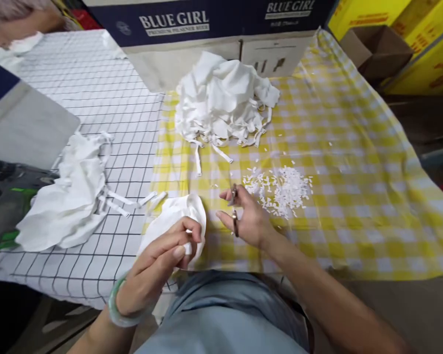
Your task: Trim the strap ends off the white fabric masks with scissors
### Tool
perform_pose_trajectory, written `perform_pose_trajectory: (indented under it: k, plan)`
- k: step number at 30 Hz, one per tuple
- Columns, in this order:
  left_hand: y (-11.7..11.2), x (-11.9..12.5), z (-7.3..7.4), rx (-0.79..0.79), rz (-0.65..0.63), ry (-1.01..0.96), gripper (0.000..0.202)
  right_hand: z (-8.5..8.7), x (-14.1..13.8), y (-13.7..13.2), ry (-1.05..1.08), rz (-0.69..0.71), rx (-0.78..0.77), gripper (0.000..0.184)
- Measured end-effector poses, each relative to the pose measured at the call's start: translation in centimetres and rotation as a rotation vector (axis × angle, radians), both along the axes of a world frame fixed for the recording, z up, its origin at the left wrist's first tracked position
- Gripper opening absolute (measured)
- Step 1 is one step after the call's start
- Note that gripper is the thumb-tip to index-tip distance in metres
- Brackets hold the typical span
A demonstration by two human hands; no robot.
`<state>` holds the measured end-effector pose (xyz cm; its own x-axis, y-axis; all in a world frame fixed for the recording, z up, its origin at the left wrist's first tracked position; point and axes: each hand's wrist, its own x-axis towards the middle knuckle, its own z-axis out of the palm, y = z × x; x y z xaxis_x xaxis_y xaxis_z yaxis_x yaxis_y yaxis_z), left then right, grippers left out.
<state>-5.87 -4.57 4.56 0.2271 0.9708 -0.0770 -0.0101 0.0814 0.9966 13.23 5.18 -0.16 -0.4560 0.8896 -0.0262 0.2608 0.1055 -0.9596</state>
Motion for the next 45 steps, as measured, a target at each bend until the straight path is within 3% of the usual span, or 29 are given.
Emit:
perform_pose_trajectory:
  k: [4,8,12,18,30,33,36,38,41,45]
  plan:
    - [-1.7,-1.4,-0.9,-0.055,0.349,-0.059,0.035,1.4,-4.1,0.1,-0.039,0.192,-0.011,0.034]
    - [-1.6,-0.8,-1.9,-0.031,0.481,-0.122,0.033,3.3,-5.0,-1.1,-0.165,0.274,0.229,0.044]
    - [-1.2,-0.2,-2.0,0.006,0.464,-0.105,0.03,3.7,-3.9,-2.1,-0.286,0.322,0.359,0.049]
    - [-0.9,0.3,-2.2,0.089,0.342,-0.034,0.033,3.6,-2.4,-2.7,-0.379,0.319,0.351,0.054]
    - [-0.5,1.1,-2.7,0.123,0.301,0.0,0.032,3.2,-1.5,-2.8,-0.372,0.273,0.375,0.053]
    - [-0.3,-0.1,-1.5,0.066,0.304,-0.059,0.031,2.8,-1.2,-2.3,-0.263,0.178,0.248,0.046]
    - [-0.6,-3.1,1.1,0.079,0.398,-0.137,0.031,2.0,-1.4,-1.0,-0.05,0.144,0.051,0.045]
    - [-1.0,-5.5,3.1,0.162,0.474,-0.15,0.032,1.4,-2.3,0.2,-0.007,0.169,0.009,0.043]
    - [-1.3,-7.9,5.3,0.255,0.568,-0.131,0.034,0.7,-5.1,1.5,-0.058,0.318,0.053,0.039]
    - [-0.3,-8.9,6.8,0.387,0.618,-0.181,0.03,0.0,-10.0,1.4,-0.005,0.574,0.062,0.033]
